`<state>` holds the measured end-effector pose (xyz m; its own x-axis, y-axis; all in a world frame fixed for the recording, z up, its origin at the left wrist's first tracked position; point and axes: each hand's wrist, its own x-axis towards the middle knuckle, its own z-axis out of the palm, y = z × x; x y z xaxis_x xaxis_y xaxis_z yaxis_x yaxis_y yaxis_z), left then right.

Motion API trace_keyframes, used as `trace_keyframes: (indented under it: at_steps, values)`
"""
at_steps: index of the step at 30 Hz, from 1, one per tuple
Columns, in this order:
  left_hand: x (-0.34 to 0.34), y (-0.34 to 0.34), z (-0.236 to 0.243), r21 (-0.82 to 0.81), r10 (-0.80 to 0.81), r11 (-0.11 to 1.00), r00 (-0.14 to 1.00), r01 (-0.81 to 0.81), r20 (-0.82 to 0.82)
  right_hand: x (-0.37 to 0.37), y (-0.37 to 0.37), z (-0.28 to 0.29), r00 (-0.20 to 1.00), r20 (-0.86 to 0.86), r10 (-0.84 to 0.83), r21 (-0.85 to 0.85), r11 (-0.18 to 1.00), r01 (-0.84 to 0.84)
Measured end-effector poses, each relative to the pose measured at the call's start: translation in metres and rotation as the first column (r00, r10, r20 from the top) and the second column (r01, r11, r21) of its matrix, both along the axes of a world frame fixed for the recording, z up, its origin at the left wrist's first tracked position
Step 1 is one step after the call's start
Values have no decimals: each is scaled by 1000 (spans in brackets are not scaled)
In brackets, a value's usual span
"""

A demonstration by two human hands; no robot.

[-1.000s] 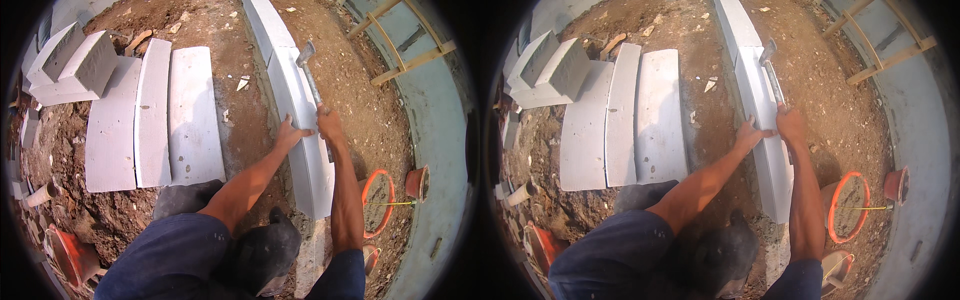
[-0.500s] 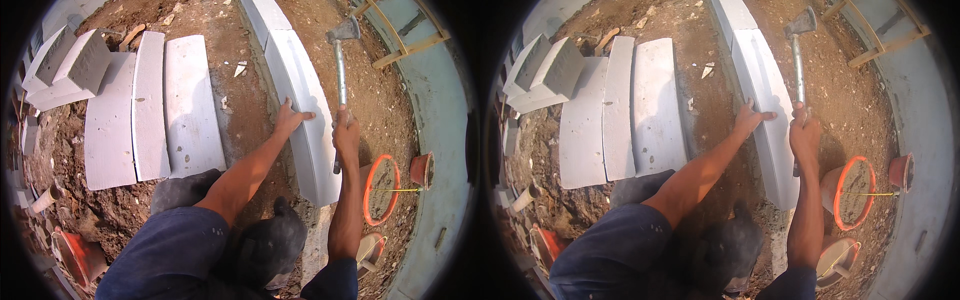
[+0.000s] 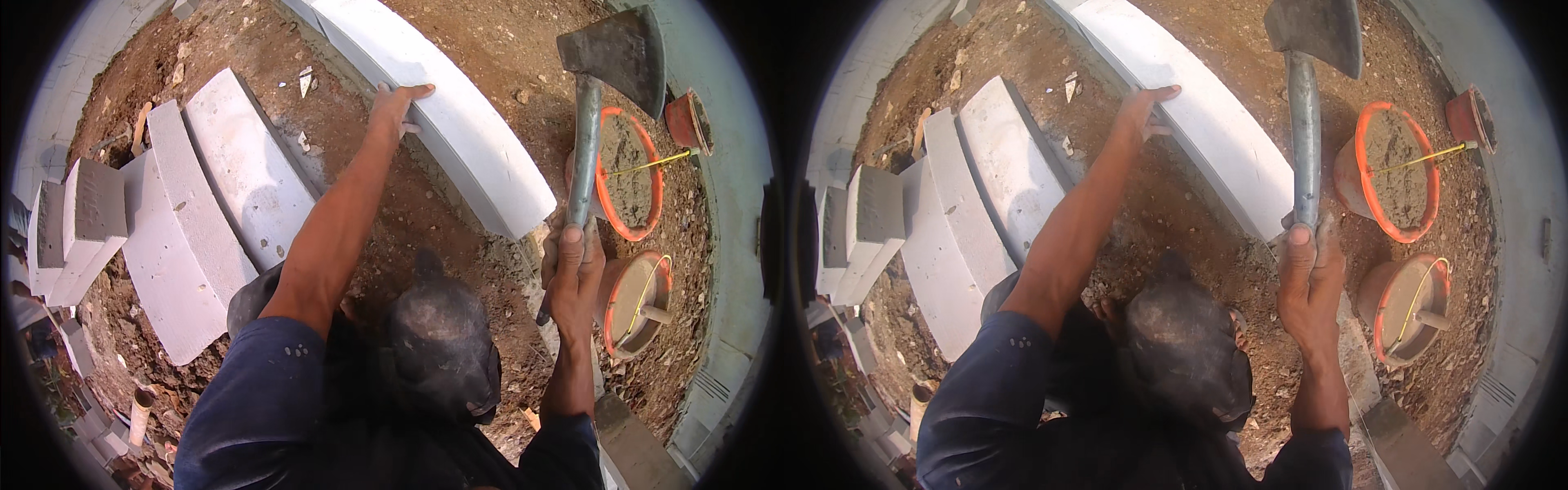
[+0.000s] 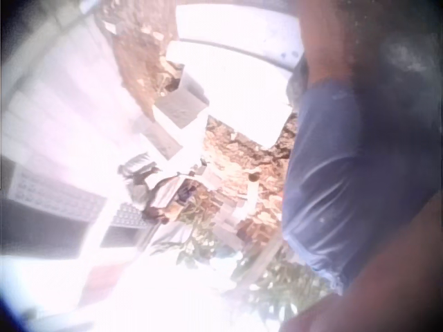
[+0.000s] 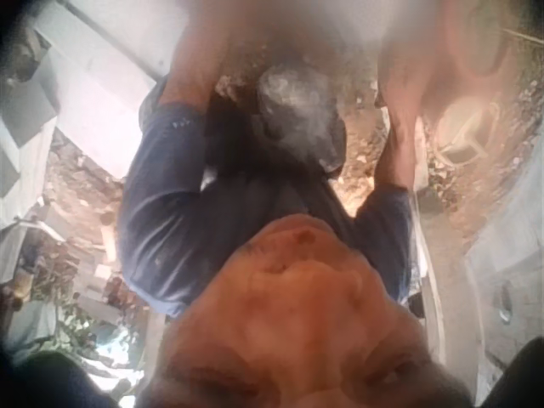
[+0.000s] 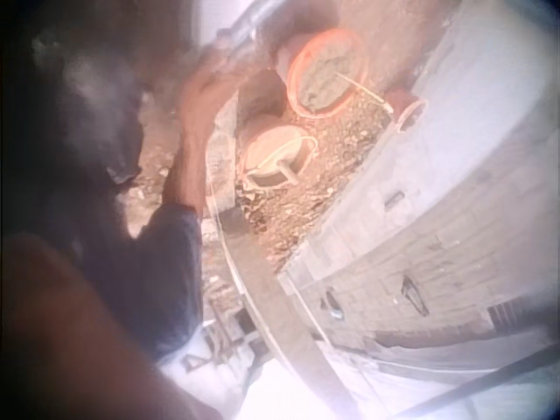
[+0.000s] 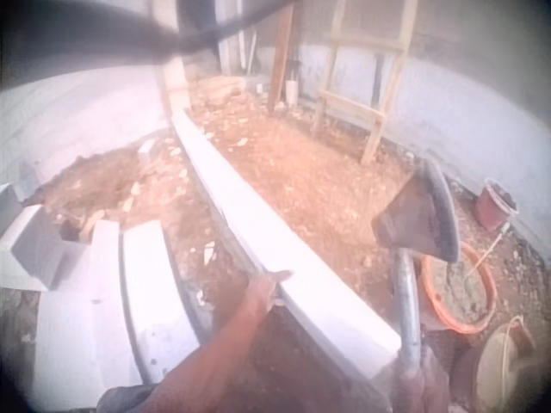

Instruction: The person cuts a white tile with a utility knife, applies mortar to its back with a trowel, and places it into a curved border. They then use a hammer to tap the tile into position and adjust its alignment.

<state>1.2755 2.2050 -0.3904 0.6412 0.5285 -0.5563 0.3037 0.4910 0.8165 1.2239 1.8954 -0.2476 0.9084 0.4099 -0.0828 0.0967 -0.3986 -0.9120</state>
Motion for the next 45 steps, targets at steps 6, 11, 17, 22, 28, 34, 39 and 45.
trace_keyframes:
  at_steps: [6,11,17,22,28,34,39,45]
  values:
    - [4,-3,-5,-56,55,997,994,-50,93,-25,-17,-77,981,-195,0,-409,909,-81]
    - [-1,-8,-4,-18,96,995,991,-95,92,-43,-21,-46,996,-92,-21,-83,996,13]
    - [2,-18,-8,29,136,990,986,-139,95,-42,-42,-88,972,-224,-67,-426,904,-36]
    - [-7,-14,-14,75,143,986,984,-151,107,-68,-45,-49,976,-177,-127,-62,991,118]
    - [5,-12,-10,110,114,985,980,-133,164,-49,-58,-81,979,-160,-129,-405,913,54]
    - [-4,-16,-25,108,67,990,978,-90,198,-75,-65,-79,986,10,-169,-211,963,167]
    - [-2,-21,-11,140,90,983,976,-119,198,-74,-74,-77,965,-207,-162,-325,942,88]
    - [0,-28,-20,110,112,985,981,-131,160,-61,-72,-94,980,-152,-131,-584,812,18]
